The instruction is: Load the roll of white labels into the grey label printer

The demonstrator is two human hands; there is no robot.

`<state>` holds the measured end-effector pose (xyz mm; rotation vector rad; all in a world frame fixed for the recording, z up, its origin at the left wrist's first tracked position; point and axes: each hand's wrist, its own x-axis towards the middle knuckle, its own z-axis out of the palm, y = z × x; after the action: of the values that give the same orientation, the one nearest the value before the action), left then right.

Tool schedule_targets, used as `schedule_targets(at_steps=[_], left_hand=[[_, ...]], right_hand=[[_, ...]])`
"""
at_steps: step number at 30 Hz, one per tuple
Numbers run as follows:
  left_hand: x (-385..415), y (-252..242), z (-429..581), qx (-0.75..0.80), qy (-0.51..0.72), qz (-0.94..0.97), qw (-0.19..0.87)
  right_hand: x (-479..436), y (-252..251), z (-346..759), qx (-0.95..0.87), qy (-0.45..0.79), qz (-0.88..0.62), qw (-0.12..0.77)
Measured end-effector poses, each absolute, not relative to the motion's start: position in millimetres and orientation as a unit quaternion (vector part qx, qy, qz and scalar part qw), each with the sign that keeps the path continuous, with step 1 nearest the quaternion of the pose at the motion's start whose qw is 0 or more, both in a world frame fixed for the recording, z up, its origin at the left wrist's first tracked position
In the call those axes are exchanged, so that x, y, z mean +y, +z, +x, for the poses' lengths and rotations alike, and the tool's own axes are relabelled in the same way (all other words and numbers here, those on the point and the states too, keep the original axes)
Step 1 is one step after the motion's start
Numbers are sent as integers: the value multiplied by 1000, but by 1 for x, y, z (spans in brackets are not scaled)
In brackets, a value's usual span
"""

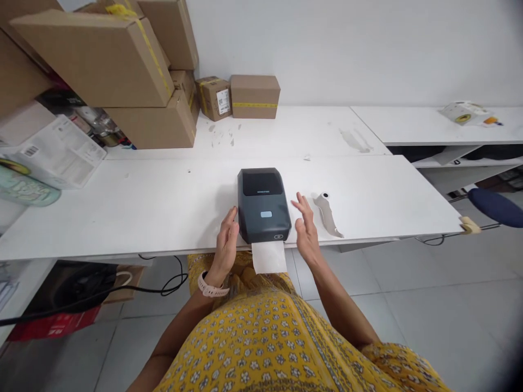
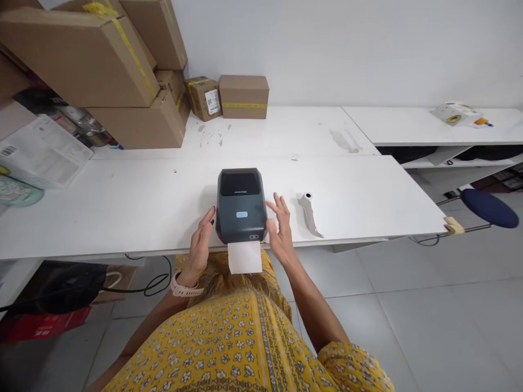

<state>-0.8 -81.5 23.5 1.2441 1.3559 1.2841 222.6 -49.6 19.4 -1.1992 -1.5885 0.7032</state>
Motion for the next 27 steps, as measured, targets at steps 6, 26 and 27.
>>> schedule_targets(at_steps=[6,26,27], left_hand=[[-80,15,11,538,531,503,419],[5,17,-13,593,549,467,359],[3,14,-13,615,519,481,348]], right_hand=[[-52,-1,217,-605,406,-494,475],[114,135,191,-722,179,-419,521],[126,139,189,-720,169,-430,518]])
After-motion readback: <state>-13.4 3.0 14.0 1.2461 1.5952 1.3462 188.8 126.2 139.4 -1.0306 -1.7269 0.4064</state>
